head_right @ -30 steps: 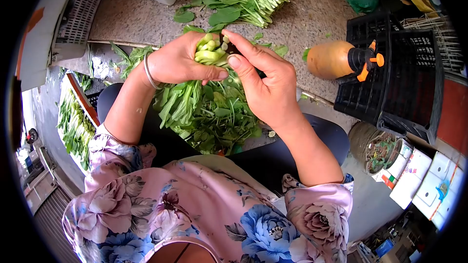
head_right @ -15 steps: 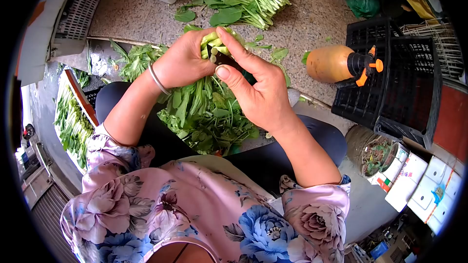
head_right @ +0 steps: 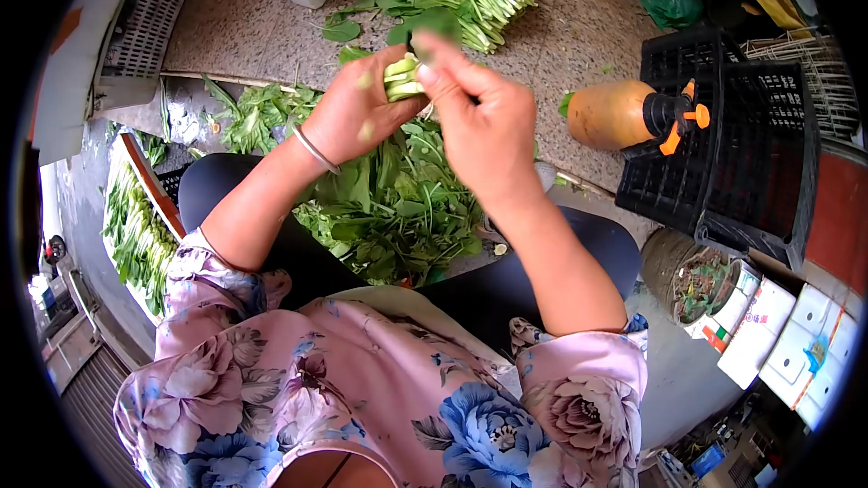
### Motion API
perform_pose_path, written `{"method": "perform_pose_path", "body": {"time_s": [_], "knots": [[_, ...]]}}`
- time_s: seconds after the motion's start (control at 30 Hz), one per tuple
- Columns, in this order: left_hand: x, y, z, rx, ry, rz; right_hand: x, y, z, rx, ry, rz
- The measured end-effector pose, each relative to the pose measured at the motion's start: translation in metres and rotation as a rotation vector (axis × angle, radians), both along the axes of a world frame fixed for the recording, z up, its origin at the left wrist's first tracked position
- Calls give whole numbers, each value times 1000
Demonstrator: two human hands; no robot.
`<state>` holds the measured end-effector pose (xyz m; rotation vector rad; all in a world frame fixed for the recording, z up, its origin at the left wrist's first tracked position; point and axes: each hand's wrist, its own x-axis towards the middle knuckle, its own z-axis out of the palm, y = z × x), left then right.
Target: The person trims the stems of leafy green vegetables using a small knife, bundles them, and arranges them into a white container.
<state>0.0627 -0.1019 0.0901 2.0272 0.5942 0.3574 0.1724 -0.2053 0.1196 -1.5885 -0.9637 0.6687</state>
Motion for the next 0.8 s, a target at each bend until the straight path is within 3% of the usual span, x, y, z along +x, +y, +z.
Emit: {"method": "perform_pose_path", "body": {"time_s": [0.17,0.27,0.33,0.47,0.5,0.6,0.67,0.73,0.8], "knots": [[-6,9,17,-74,-29,-25,22,-7,8,79,138,-34],[-11,9,15,-182,-148,16,21,-15,-9,-37,250,-126],[-13,11,10,-221,-223,17,28,-20,-34,-300,69,80],[-15,12,9,-339,-386,17,25,-25,-38,-597,75,74],[-17,13,10,-340,-383,2,20,-22,-30,-431,126,25],[-18,14,2,-71,-365,8,25,-20,-19,-373,64,-88],[-18,13,-3,244,-313,12,20,-21,-20,-131,346,-214],[-14,9,-8,428,-332,-8,-3,-8,4,-120,427,-207],[-12,-4,-8,787,-146,51,-15,-4,6,-96,473,-112]]}}
